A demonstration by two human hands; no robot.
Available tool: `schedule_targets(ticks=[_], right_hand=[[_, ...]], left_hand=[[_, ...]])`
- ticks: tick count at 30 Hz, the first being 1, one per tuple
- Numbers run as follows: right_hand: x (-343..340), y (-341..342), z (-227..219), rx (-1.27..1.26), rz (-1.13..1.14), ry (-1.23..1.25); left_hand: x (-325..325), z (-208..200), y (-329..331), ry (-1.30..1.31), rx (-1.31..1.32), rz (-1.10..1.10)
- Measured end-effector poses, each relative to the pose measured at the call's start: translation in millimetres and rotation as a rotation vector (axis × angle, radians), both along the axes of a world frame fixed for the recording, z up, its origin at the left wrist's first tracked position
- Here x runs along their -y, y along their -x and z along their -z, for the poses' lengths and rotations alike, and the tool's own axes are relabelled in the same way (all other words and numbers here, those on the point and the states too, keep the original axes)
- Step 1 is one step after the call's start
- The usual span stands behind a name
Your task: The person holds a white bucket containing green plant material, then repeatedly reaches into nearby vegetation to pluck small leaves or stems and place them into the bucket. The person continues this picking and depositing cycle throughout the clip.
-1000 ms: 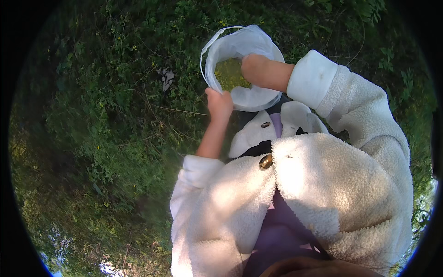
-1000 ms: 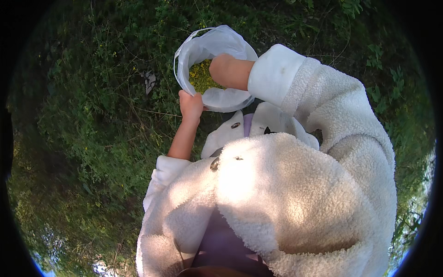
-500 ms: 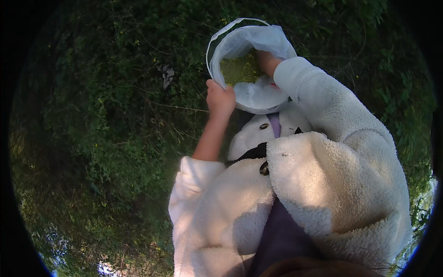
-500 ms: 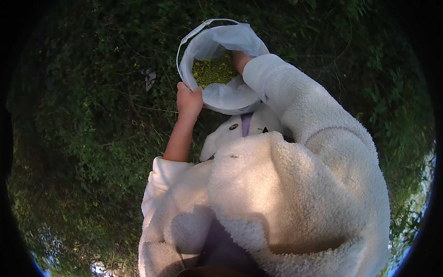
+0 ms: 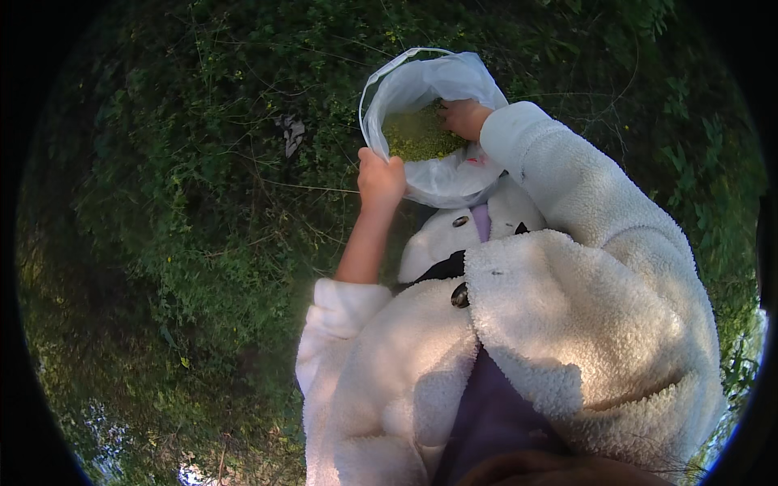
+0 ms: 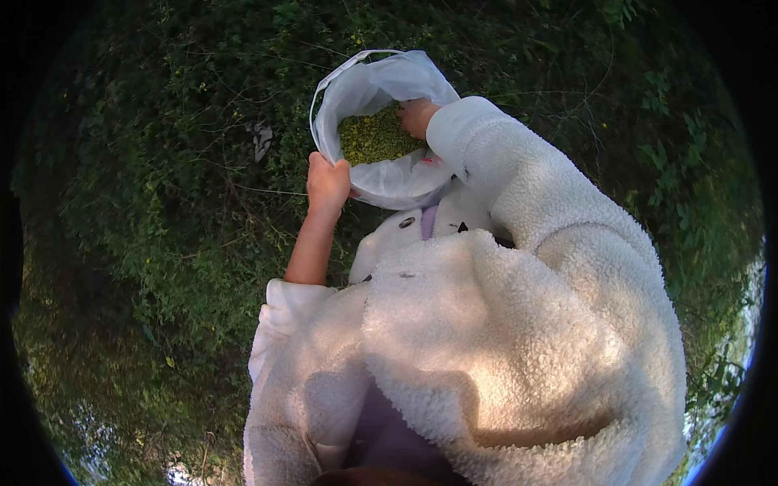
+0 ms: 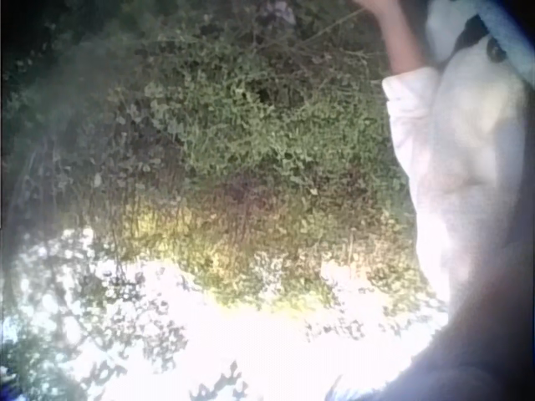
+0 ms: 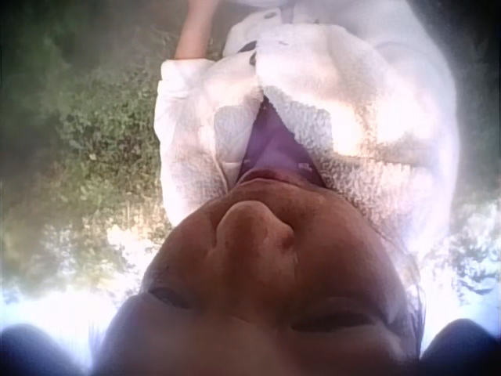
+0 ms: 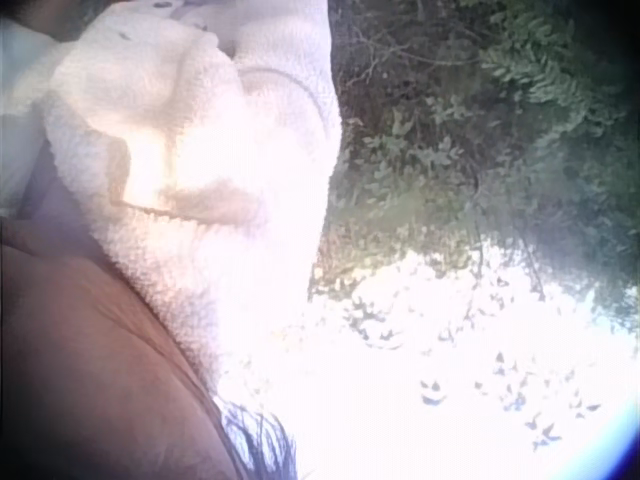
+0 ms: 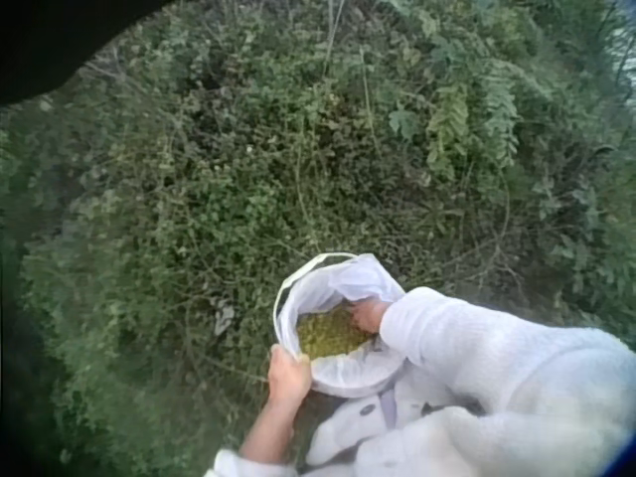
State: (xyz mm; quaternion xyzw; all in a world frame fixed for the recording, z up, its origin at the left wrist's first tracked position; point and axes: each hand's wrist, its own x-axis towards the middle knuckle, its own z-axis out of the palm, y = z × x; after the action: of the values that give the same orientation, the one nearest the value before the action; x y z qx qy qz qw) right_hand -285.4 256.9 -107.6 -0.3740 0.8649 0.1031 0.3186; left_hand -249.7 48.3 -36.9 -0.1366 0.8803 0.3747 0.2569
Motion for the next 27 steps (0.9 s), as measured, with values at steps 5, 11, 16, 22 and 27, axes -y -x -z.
schedule_targets(ticks=[5, 11, 16, 22, 27], right_hand=[[21.1, 3.1, -4.7, -0.041, 0.221, 0.277], [7.6, 4.1, -2.1, 0.145, 0.499, 0.274], [35.3, 7.9, 8.3, -0.023, 0.657, 0.749], [51.7, 8.8, 33.3, -0.214, 0.834, 0.914], [33.2, 5.7, 11.3, 0.021, 1.018, 0.712]], left_hand=[[0.5, -1.9, -7.3, -0.026, 0.049, 0.006], [4.5, -19.0, -9.8, -0.038, 0.053, 0.003], [2.0, -19.4, -10.8, -0.051, 0.048, -0.012], [3.6, -17.4, -14.0, -0.117, 0.018, -0.001], [11.9, -7.8, -13.6, -0.090, -0.013, -0.017]])
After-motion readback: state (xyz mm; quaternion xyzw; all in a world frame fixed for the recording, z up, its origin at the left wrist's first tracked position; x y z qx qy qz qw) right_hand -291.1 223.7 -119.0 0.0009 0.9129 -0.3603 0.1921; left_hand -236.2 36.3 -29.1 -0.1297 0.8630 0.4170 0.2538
